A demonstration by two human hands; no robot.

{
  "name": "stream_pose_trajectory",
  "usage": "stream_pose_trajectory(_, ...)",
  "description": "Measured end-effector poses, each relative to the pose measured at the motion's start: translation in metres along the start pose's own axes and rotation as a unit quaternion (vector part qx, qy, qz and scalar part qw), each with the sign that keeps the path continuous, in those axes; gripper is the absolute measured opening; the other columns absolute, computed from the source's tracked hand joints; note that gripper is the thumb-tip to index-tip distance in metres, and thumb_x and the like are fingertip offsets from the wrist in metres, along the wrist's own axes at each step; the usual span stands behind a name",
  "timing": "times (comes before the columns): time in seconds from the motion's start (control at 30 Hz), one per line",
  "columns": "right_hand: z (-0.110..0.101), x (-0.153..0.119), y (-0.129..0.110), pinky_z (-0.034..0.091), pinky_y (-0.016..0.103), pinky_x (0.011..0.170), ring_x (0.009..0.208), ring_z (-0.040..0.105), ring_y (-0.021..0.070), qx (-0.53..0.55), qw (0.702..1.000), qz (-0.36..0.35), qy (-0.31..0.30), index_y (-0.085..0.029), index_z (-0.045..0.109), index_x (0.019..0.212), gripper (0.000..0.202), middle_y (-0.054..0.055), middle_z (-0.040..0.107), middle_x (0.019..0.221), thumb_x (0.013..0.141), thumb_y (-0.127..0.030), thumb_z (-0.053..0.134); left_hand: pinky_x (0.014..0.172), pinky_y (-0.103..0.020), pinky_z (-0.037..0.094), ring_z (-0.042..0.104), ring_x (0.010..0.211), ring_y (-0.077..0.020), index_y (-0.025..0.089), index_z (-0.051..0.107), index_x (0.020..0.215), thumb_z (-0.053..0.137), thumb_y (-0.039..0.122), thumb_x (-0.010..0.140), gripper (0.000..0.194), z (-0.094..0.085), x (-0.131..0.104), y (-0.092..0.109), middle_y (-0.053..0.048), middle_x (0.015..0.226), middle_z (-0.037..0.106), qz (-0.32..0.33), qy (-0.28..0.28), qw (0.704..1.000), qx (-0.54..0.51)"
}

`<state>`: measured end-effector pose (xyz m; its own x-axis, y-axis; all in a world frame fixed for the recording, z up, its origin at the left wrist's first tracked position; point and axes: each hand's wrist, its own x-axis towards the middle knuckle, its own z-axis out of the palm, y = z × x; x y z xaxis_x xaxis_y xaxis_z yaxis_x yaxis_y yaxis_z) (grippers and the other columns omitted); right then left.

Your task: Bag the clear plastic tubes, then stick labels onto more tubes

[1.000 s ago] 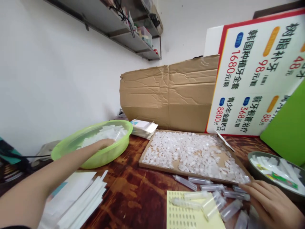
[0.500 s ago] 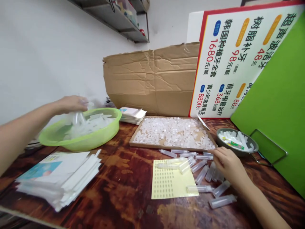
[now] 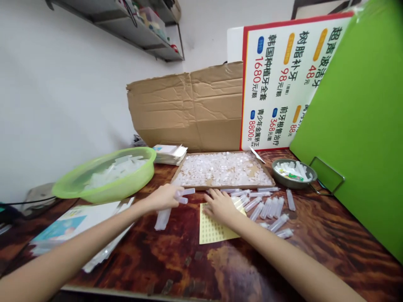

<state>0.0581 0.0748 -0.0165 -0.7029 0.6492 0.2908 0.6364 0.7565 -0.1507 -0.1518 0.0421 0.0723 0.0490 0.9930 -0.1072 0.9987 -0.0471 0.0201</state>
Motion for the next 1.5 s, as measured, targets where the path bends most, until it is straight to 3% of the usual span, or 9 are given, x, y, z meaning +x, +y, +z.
stream_pose_trajectory(0.13, 0.003, -0.011, 0.018, 0.037, 0.044, 0.091, 0.118, 0.043, 0.0287, -0.010, 1.000, 0.015, 0.002, -0.019, 0.054, 0.119, 0.037, 0.011, 0.048, 0.134, 0.087, -0.037, 0.047, 0.073, -0.030, 0.047, 0.063, 0.092, -0.0247, 0.025, 0.063, 0.095, 0.051, 0.018, 0.066, 0.031, 0.027, 0.000, -0.006, -0.003, 0.095, 0.068, 0.020, -0.013, 0.999, 0.039)
stream_pose_trajectory(0.27, -0.005, -0.034, 0.036, 0.034, 0.045, 0.094, 0.121, 0.041, 0.0291, -0.026, 0.999, 0.034, 0.003, -0.019, 0.056, 0.117, 0.037, 0.011, 0.045, 0.138, 0.088, -0.039, 0.046, 0.077, -0.039, 0.047, 0.060, 0.099, -0.0297, 0.023, 0.056, 0.113, 0.046, 0.019, 0.072, 0.043, 0.037, 0.000, -0.016, -0.010, 0.109, 0.062, 0.021, -0.003, 0.998, 0.066)
stream_pose_trajectory(0.67, -0.031, -0.074, 0.078, 0.032, 0.044, 0.097, 0.120, 0.042, 0.0281, -0.050, 0.995, 0.092, -0.001, -0.016, 0.060, 0.113, 0.035, 0.013, 0.051, 0.131, 0.089, -0.036, 0.045, 0.076, -0.037, 0.049, 0.056, 0.106, -0.0277, 0.029, 0.055, 0.116, 0.037, 0.032, 0.087, 0.034, 0.058, -0.007, 0.008, -0.007, 0.121, 0.053, 0.063, 0.018, 0.996, 0.054)
stream_pose_trajectory(0.8, -0.034, -0.081, 0.092, 0.033, 0.044, 0.097, 0.120, 0.043, 0.0281, -0.056, 0.995, 0.087, -0.012, -0.019, 0.061, 0.113, 0.035, 0.011, 0.050, 0.132, 0.088, -0.039, 0.047, 0.081, -0.045, 0.048, 0.048, 0.117, -0.0333, 0.032, 0.054, 0.122, 0.042, 0.039, 0.086, 0.038, 0.065, -0.013, 0.009, -0.006, 0.139, 0.041, 0.062, 0.038, 0.997, 0.000)
stream_pose_trajectory(0.93, -0.039, -0.081, 0.102, 0.032, 0.044, 0.101, 0.124, 0.040, 0.0276, -0.050, 0.995, 0.081, -0.028, -0.020, 0.060, 0.115, 0.037, 0.009, 0.049, 0.134, 0.087, -0.041, 0.049, 0.086, -0.050, 0.046, 0.048, 0.118, -0.0358, 0.031, 0.056, 0.122, 0.044, 0.042, 0.085, 0.040, 0.066, -0.014, 0.006, -0.007, 0.139, 0.042, 0.069, 0.028, 0.997, -0.030)
stream_pose_trajectory(1.03, -0.054, -0.088, 0.095, 0.029, 0.044, 0.104, 0.128, 0.035, 0.0276, -0.022, 0.995, 0.092, -0.024, -0.021, 0.056, 0.122, 0.043, 0.009, 0.044, 0.139, 0.086, -0.044, 0.051, 0.090, -0.046, 0.046, 0.051, 0.116, -0.0334, 0.032, 0.055, 0.124, 0.048, 0.042, 0.083, 0.043, 0.068, -0.015, 0.007, -0.005, 0.144, 0.036, 0.074, 0.027, 0.997, -0.028)
stream_pose_trajectory(1.17, -0.074, -0.125, 0.053, 0.026, 0.047, 0.106, 0.131, 0.031, 0.0281, 0.023, 0.993, 0.111, 0.019, -0.024, 0.049, 0.129, 0.053, 0.007, 0.041, 0.141, 0.085, -0.054, 0.047, 0.087, -0.042, 0.048, 0.050, 0.118, -0.0320, 0.037, 0.044, 0.132, 0.047, 0.038, 0.085, 0.047, 0.074, -0.016, 0.012, -0.002, 0.152, 0.018, 0.064, 0.051, 0.997, -0.008)
stream_pose_trajectory(1.33, -0.062, -0.174, 0.001, 0.022, 0.051, 0.108, 0.129, 0.037, 0.0288, 0.054, 0.996, -0.036, -0.054, -0.032, 0.039, 0.136, 0.058, 0.003, 0.042, 0.141, 0.085, -0.060, 0.043, 0.091, -0.046, 0.045, 0.030, 0.132, -0.0364, 0.035, 0.039, 0.135, 0.051, 0.038, 0.082, 0.055, 0.084, -0.012, 0.009, -0.004, 0.153, 0.014, 0.058, 0.096, 0.994, 0.006)
stream_pose_trajectory(1.5, -0.053, -0.193, 0.011, 0.018, 0.053, 0.109, 0.134, 0.029, 0.0302, 0.033, 0.996, 0.029, -0.076, -0.034, 0.029, 0.141, 0.065, 0.000, 0.030, 0.147, 0.084, -0.064, 0.038, 0.096, -0.057, 0.036, 0.015, 0.134, -0.0458, 0.031, 0.055, 0.124, 0.054, 0.042, 0.078, 0.048, 0.100, -0.003, 0.000, -0.005, 0.151, 0.021, 0.048, 0.144, 0.988, 0.000)
